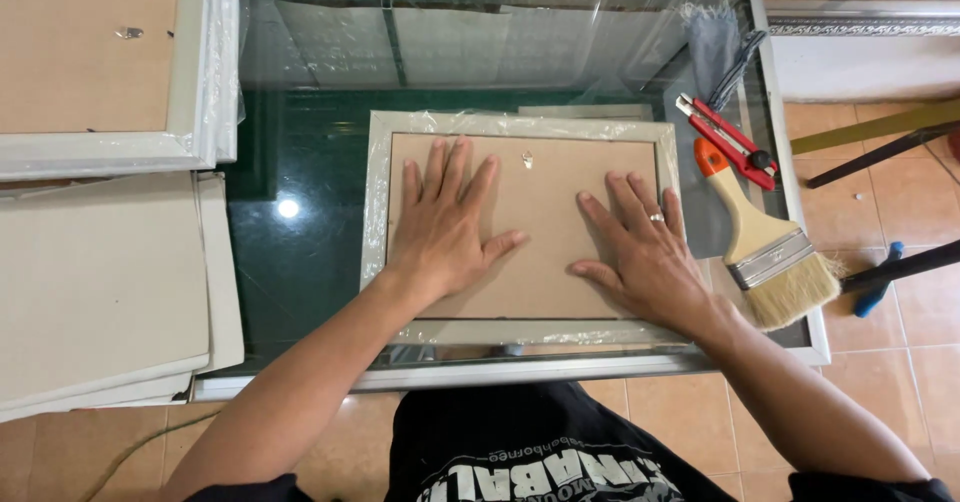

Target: Assembling a picture frame by cleaning the glass, inserting the artwork, and securing the backing board.

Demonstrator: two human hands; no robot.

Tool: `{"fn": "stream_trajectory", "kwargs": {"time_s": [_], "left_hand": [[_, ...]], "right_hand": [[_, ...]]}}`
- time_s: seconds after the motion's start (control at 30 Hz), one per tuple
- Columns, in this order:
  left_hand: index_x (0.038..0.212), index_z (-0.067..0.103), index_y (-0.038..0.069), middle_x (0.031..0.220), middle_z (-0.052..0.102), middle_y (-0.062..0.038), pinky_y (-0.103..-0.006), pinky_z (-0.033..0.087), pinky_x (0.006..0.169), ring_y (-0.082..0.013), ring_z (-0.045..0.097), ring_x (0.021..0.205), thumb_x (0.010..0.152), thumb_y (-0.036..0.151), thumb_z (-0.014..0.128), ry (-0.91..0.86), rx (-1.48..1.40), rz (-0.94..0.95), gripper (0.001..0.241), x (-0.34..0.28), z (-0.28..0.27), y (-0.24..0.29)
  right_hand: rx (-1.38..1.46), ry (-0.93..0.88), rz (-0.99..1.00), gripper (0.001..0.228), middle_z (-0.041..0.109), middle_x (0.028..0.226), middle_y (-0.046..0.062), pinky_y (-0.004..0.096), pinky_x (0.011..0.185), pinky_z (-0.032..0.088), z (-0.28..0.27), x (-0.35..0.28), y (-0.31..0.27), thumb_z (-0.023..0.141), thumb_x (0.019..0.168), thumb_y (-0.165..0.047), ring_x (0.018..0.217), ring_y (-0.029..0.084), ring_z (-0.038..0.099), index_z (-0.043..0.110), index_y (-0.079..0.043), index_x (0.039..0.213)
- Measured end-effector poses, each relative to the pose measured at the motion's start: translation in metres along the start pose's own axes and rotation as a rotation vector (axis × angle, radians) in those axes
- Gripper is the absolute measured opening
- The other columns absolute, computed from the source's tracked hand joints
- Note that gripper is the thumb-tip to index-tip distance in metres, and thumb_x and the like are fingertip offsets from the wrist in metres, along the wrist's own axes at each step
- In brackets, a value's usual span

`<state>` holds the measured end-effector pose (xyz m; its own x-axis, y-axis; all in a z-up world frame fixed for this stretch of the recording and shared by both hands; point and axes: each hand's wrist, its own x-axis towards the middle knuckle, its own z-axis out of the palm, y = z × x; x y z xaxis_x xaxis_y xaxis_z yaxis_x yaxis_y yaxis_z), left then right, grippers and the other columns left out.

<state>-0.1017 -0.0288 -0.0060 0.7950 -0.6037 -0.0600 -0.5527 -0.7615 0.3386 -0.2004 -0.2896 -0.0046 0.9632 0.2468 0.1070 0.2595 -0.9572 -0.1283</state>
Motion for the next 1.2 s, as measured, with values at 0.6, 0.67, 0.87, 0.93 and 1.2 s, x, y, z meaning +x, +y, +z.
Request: {"fn": "stream_trajectory", "kwargs": {"time_s": [0.6,0.67,0.87,0.93,1.2], "left_hand": [[0.162,0.02,0.016,0.169,0.005,-0.021,-0.0607,-0.003,0.122,-0.0401,-0.004,0.156,0.092,0.074,0.045,0.0,0.039,-0.039,0.094,0.032,-0.015,-0.014],[0.161,0.022,0.016,0.168,0.006,-0.022,-0.0603,-0.003,0.121,-0.0399,-0.003,0.155,0.092,0.073,0.047,0.006,0.022,-0.043,0.093,0.031,-0.015,-0.013],[0.131,0.061,0.005,0.142,0.051,-0.021,-0.0539,0.035,0.11,-0.0396,0.044,0.135,0.094,0.03,0.068,0.35,-0.101,-0.126,0.045,0.016,-0.018,-0.043],[0.119,0.068,0.002,0.127,0.063,-0.021,-0.0524,0.049,0.098,-0.0397,0.06,0.121,0.094,0.019,0.069,0.388,-0.092,-0.238,0.03,0.006,-0.031,-0.055],[0.11,0.072,0.003,0.108,0.073,-0.023,-0.0499,0.057,0.085,-0.042,0.072,0.099,0.099,0.025,0.053,-0.048,0.089,-0.465,0.031,0.001,-0.054,-0.066]], "right_hand": [[-0.038,-0.054,0.109,0.076,0.026,0.163,0.024,0.07,0.116,0.011,0.001,0.05,0.003,0.05,0.098,-0.06,0.152,0.044,0.018,0.038,-0.015,0.158],[-0.001,0.001,0.107,0.071,0.03,0.161,0.024,0.068,0.116,0.016,0.001,0.046,0.006,0.055,0.098,-0.055,0.151,0.043,0.023,0.043,-0.013,0.154],[0.139,0.331,0.344,0.031,0.059,0.123,0.022,0.055,0.101,0.044,0.014,0.028,0.041,0.068,0.102,-0.029,0.119,0.04,0.056,0.064,-0.004,0.118],[0.155,0.356,0.47,0.023,0.065,0.108,0.021,0.051,0.093,0.049,0.01,0.026,0.044,0.069,0.103,-0.025,0.104,0.04,0.063,0.066,-0.003,0.107],[0.014,0.125,0.492,0.031,0.067,0.098,0.028,0.057,0.081,0.05,-0.008,0.033,0.037,0.058,0.106,-0.029,0.088,0.048,0.067,0.064,0.001,0.101]]}}
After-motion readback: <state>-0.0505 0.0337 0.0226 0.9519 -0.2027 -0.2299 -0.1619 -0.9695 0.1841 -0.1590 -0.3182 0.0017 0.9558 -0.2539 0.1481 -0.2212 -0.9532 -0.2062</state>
